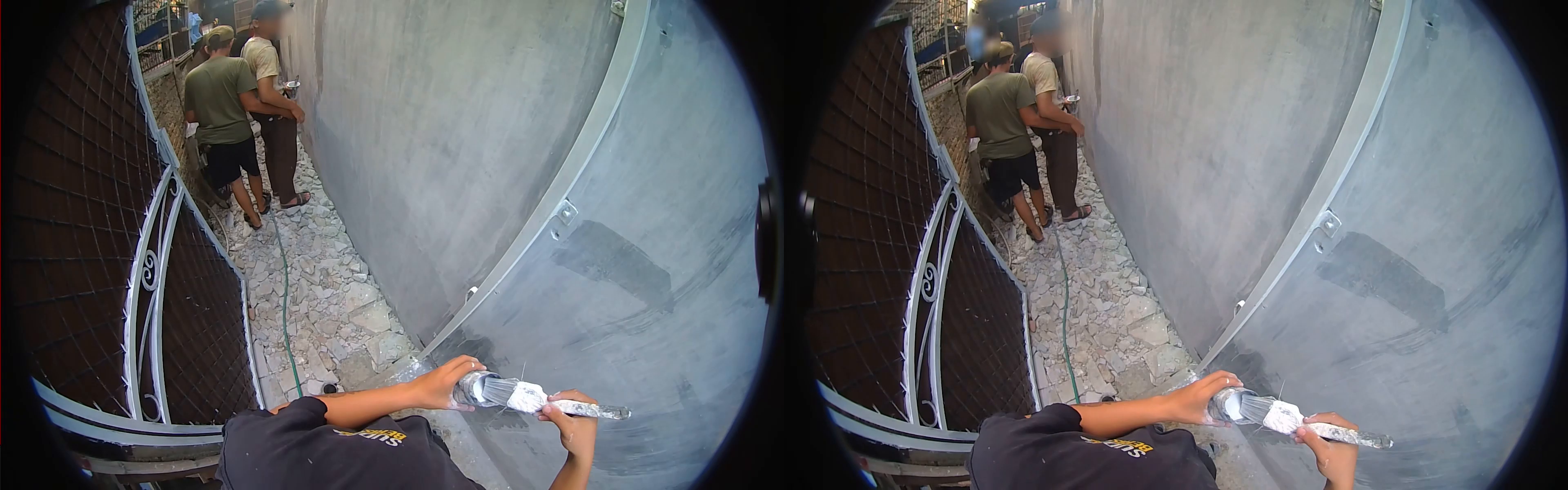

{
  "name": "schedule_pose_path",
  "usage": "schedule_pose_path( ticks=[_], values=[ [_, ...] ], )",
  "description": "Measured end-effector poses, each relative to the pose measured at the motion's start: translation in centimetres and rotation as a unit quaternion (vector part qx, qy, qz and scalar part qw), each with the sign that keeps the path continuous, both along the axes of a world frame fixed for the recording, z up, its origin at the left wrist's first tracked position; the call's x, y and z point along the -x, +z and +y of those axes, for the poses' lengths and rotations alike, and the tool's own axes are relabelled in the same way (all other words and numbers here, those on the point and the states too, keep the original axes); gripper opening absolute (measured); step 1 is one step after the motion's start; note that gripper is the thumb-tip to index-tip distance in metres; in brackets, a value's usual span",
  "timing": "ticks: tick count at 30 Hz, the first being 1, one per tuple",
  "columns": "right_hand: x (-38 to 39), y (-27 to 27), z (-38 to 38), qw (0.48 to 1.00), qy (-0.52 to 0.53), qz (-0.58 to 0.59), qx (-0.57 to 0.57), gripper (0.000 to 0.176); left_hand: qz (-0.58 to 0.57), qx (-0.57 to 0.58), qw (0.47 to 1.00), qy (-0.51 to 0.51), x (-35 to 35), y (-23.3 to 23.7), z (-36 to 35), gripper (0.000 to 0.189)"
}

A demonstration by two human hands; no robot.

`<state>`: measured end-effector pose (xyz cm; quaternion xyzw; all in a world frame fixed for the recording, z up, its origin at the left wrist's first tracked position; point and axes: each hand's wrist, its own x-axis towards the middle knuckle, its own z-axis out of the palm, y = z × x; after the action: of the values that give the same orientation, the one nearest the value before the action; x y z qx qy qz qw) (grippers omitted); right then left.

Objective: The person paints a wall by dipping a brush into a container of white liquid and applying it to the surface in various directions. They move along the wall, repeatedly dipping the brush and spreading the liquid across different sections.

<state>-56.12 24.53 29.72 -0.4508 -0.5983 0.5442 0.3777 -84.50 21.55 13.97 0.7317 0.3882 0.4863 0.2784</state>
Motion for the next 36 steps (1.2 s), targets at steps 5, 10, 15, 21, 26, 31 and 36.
schedule_pose_path(
  ticks=[5, 10, 15, 21, 26, 31, 36],
  values=[
    [-0.1, 0.3, 0.3, 0.995, 0.014, -0.078, -0.066, 0.016, 0.007, -0.003, 1.000, 0.004, 0.2, 0.4, 0.0, 0.084],
    [0.5, 2.2, 0.4, 0.995, -0.041, -0.057, -0.064, 0.017, 0.008, -0.010, 1.000, 0.007, 0.6, 0.8, 0.3, 0.083],
    [0.6, 3.1, 0.5, 0.996, -0.049, -0.039, -0.060, 0.016, 0.004, -0.017, 0.998, 0.067, -0.1, 1.7, 1.1, 0.085],
    [-0.4, 4.5, 0.4, 0.996, -0.088, -0.017, -0.013, 0.016, 0.014, -0.039, 0.997, 0.064, -0.6, 2.5, 1.6, 0.087],
    [-1.2, 5.0, -0.6, 0.995, -0.089, -0.003, -0.032, 0.018, 0.006, -0.010, 0.998, 0.065, -1.7, 1.5, 1.9, 0.089],
    [-1.6, 4.5, -0.7, 0.997, -0.053, -0.054, -0.008, 0.019, -0.001, 0.020, 0.999, 0.043, -3.1, 0.7, 1.8, 0.091],
    [-4.1, 5.9, -1.5, 0.988, -0.087, -0.117, -0.052, 0.018, -0.007, 0.037, 0.998, 0.047, -3.3, 0.6, 1.6, 0.091]
  ],
)
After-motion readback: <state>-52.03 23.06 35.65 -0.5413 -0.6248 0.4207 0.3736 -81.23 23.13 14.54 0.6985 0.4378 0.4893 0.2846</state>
